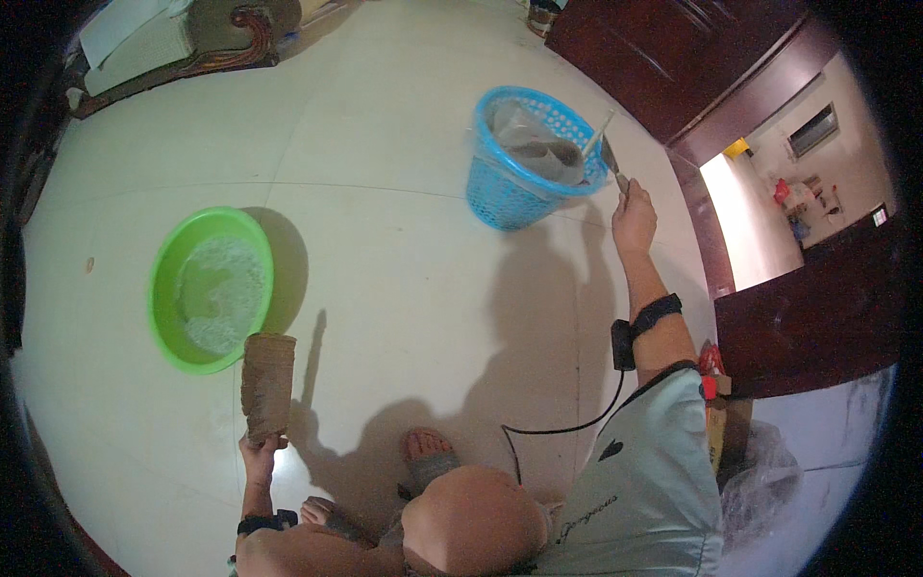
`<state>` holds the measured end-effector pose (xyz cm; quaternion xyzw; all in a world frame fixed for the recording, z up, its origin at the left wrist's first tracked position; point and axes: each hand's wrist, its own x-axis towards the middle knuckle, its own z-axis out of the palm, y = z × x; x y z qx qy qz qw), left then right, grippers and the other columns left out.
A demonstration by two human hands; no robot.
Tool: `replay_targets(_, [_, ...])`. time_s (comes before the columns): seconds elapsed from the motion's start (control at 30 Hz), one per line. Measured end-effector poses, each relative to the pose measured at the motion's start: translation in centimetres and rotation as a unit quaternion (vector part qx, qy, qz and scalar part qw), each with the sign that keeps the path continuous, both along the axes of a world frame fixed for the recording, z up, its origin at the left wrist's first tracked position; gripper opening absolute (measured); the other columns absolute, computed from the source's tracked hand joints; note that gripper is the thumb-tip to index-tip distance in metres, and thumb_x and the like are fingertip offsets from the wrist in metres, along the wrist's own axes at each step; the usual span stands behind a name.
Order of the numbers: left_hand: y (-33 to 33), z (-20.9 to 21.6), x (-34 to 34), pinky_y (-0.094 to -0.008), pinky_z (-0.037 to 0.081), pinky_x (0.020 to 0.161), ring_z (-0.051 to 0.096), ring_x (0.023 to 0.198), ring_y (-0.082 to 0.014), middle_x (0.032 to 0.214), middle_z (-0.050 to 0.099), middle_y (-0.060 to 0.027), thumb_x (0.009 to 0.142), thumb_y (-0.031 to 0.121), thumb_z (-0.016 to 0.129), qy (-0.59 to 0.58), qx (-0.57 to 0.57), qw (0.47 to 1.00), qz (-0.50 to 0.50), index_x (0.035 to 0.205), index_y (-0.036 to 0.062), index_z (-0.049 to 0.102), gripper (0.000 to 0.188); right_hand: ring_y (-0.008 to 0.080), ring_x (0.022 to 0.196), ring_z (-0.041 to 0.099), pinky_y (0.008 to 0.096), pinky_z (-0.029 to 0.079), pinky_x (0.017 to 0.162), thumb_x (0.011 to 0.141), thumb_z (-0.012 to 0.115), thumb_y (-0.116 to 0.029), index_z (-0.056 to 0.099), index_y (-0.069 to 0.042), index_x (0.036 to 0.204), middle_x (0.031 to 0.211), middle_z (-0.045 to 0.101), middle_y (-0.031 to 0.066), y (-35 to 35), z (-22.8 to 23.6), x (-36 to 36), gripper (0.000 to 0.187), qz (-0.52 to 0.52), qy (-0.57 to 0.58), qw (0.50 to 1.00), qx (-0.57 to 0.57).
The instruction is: The person scrapes the floor using a scraper and wipes it with a cloth.
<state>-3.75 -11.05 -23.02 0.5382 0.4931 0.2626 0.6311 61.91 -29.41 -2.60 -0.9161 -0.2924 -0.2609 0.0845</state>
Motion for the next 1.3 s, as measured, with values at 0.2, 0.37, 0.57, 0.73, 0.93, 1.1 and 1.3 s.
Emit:
replay_targets(0.2, [0.2,-1.1,0.0,-0.0304,0.051,0.061,0.06,0.067,-0.0163,0.079,0.062,-0.0082,0.079,0.006,0.056,-0.02,0.025,0.998,-0.054,0.089,-0.0039,0.055,0.015,0.0227,0.08,0.059,0.0301,0.047,0.072,0.082,0.048,-0.006,0.049,0.005,0.113,0.09,0.06,0.0157,-4.1,-2.4,1.2,0.033,0.061,0.059,0.964,0.254])
replay_targets(0.37, [0.8,1.4,1.1,-0.0287,0.052,0.059,0.06,0.067,-0.0158,0.079,0.061,-0.0096,0.078,-0.001,0.052,0.026,0.044,0.997,-0.058,0.091,-0.0056,0.054,0.014,0.0075,0.063,0.047,0.0229,0.042,0.05,0.086,0.051,-0.013,0.052,0.0,0.109,0.085,0.055,0.0025,-5.1,-6.6,-6.1,0.027,0.223,0.251,0.821,0.461])
replay_targets(0.57, [6.1,8.4,1.6,-0.0309,0.053,0.06,0.061,0.066,-0.0165,0.08,0.061,-0.0102,0.077,0.002,0.056,0.031,0.068,0.989,-0.129,0.092,-0.0066,0.053,0.017,0.0089,0.067,0.05,0.025,0.045,0.053,0.08,0.054,-0.008,0.054,-0.003,0.105,0.082,0.056,0.0021,-2.9,-8.3,-17.7,0.026,0.123,0.516,0.794,0.297])
replay_targets(0.73, [11.1,17.8,10.0,-0.0302,0.053,0.061,0.06,0.068,-0.0167,0.08,0.061,-0.0109,0.079,0.001,0.054,0.027,0.122,0.972,-0.198,0.096,-0.0045,0.053,0.018,0.0116,0.066,0.052,0.0251,0.045,0.056,0.08,0.052,-0.007,0.053,-0.001,0.106,0.081,0.056,0.0051,-3.5,-9.0,-18.3,0.027,0.183,0.519,0.803,0.226])
replay_targets(0.93, [11.2,26.1,23.0,-0.0294,0.051,0.059,0.061,0.067,-0.015,0.077,0.062,-0.01,0.077,0.002,0.054,0.047,0.211,0.947,-0.238,0.094,-0.0061,0.052,0.019,0.016,0.067,0.055,0.0261,0.045,0.06,0.081,0.052,-0.009,0.051,0.0,0.108,0.082,0.058,0.0113,-6.0,-8.2,-17.3,0.029,0.22,0.498,0.804,0.238])
replay_targets(1.1, [11.7,26.8,31.9,-0.0283,0.051,0.057,0.063,0.062,-0.0145,0.068,0.062,-0.0125,0.073,-0.001,0.053,0.075,0.313,0.903,-0.283,0.083,-0.0062,0.053,0.011,0.0253,0.07,0.059,0.0332,0.048,0.062,0.078,0.054,-0.01,0.051,0.002,0.107,0.085,0.059,0.0166,-11.7,-7.2,-14.4,0.032,0.256,0.306,0.913,0.09])
replay_targets(1.3, [11.0,26.3,41.0,-0.0272,0.05,0.052,0.063,0.058,-0.016,0.063,0.061,-0.0113,0.074,0.0,0.053,0.05,0.343,0.907,-0.24,0.081,-0.0059,0.052,0.009,0.0293,0.077,0.058,0.041,0.047,0.066,0.068,0.058,-0.01,0.053,0.0,0.106,0.089,0.058,0.0177,-15.8,-9.8,-12.1,0.039,0.129,0.354,0.912,-0.161])
